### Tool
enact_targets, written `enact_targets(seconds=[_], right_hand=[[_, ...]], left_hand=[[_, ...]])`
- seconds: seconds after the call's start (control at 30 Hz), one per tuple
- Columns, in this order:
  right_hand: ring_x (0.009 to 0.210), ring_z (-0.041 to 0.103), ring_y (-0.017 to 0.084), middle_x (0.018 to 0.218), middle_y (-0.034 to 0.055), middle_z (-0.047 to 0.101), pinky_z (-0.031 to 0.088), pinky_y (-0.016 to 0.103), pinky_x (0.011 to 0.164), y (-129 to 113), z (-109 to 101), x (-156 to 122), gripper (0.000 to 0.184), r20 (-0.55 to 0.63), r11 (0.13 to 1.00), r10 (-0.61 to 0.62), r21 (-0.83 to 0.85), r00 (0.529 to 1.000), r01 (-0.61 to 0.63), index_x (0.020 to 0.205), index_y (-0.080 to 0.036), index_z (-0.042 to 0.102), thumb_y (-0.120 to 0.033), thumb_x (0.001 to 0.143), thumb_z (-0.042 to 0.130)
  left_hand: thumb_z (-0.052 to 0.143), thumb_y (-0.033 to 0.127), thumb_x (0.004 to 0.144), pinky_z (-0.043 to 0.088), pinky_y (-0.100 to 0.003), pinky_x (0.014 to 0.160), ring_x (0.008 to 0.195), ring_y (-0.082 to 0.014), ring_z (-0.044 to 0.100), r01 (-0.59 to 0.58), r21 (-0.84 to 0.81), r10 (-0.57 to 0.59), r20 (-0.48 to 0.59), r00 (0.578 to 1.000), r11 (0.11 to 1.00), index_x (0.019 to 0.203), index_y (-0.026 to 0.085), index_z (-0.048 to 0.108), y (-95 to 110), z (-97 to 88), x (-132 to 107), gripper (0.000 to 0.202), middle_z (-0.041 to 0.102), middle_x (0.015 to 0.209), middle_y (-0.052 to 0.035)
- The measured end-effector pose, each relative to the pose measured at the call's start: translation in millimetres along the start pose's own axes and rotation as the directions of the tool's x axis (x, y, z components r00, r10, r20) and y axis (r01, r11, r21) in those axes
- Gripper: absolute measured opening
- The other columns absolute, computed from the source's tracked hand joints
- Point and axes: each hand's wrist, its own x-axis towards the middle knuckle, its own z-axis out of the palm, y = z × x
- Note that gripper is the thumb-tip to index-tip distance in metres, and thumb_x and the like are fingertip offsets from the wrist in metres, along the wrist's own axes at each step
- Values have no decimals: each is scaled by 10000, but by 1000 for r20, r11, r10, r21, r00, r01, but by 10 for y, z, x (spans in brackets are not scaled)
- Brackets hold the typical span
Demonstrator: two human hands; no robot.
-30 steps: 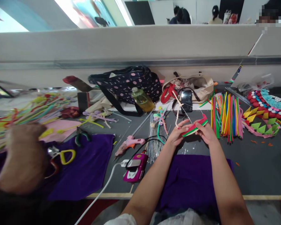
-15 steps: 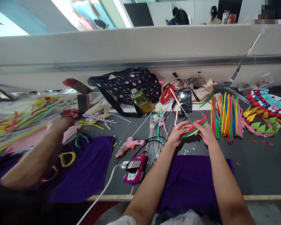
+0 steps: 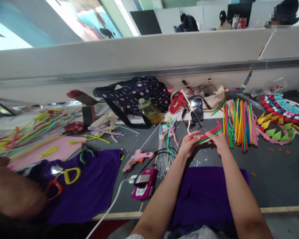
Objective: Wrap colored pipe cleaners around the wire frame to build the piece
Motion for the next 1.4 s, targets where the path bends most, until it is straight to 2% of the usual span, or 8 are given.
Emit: enact_targets(seconds=[0.27, 0.47, 0.6, 0.8, 0.93, 1.17, 1.3, 1.4], right_hand=[[477, 554, 129, 562, -5, 643, 461, 250, 439, 66, 70, 8, 292, -138, 968, -238, -117, 962, 222, 676, -201, 700, -455, 593, 817], [562, 618, 157, 692, 27, 708, 506, 254, 470, 60, 6, 36, 384, -12, 996, -84, -17, 996, 84, 780, -184, 732, -486, 561, 825], [501, 587, 143, 631, 21, 691, 495, 258, 448, 64, 14, 43, 369, -88, 990, -140, 19, 986, 143, 697, -178, 714, -486, 536, 835], [574, 659, 181, 699, 57, 722, 512, 265, 484, 13, -15, 44, 410, -127, 993, -56, 99, 990, 69, 793, -158, 727, -510, 595, 799], [706, 710, 236, 728, 90, 735, 562, 310, 592, -22, -91, 64, 432, -210, 974, -121, 161, 970, 157, 848, -142, 717, -521, 647, 766], [706, 718, 238, 708, 102, 734, 589, 333, 649, 9, -117, 110, 361, -316, 950, -156, 210, 936, 230, 802, -126, 698, -427, 629, 796], [712, 722, 242, 740, 101, 739, 601, 351, 657, 13, -124, 118, 376, -261, 952, -123, 242, 958, 188, 827, -136, 692, -423, 618, 814], [749, 726, 250, 779, 97, 742, 610, 372, 680, 10, -148, 123, 399, -198, 952, -108, 261, 974, 159, 865, -149, 686, -441, 627, 817]], left_hand=[[868, 260, 558, 563, -331, 647, 705, -211, 696, -29, 47, 32, -64, 997, 998, 1021, 102, 642, -10, 52, -1, 539, 744, 846, -109], [874, 292, 548, 554, -316, 621, 676, -200, 689, -64, 64, 69, -70, 995, 996, 1008, 96, 637, -17, 38, -2, 554, 741, 836, -102], [876, 310, 543, 548, -307, 617, 655, -194, 685, -84, 76, 89, -69, 994, 994, 986, 92, 638, -26, 43, -1, 548, 741, 828, -103], [871, 324, 560, 562, -340, 663, 716, -214, 696, -50, 91, 50, -3, 999, 995, 1044, 102, 620, -11, 27, -4, 589, 740, 911, -129], [871, 318, 560, 571, -334, 655, 710, -204, 692, -28, 114, 25, 25, 999, 993, 1042, 98, 615, -8, 12, -8, 589, 738, 892, -119], [872, 329, 540, 574, -325, 624, 655, -186, 676, -47, 172, 47, 5, 999, 984, 972, 106, 633, -58, 35, 3, 541, 717, 766, -61], [867, 333, 542, 570, -315, 622, 637, -175, 670, -63, 187, 70, -29, 997, 980, 939, 110, 629, -58, 33, 15, 513, 702, 730, -40], [862, 329, 556, 576, -321, 635, 671, -185, 684, -57, 181, 59, -6, 998, 982, 1029, 114, 598, -32, 37, -2, 583, 708, 782, -48]])
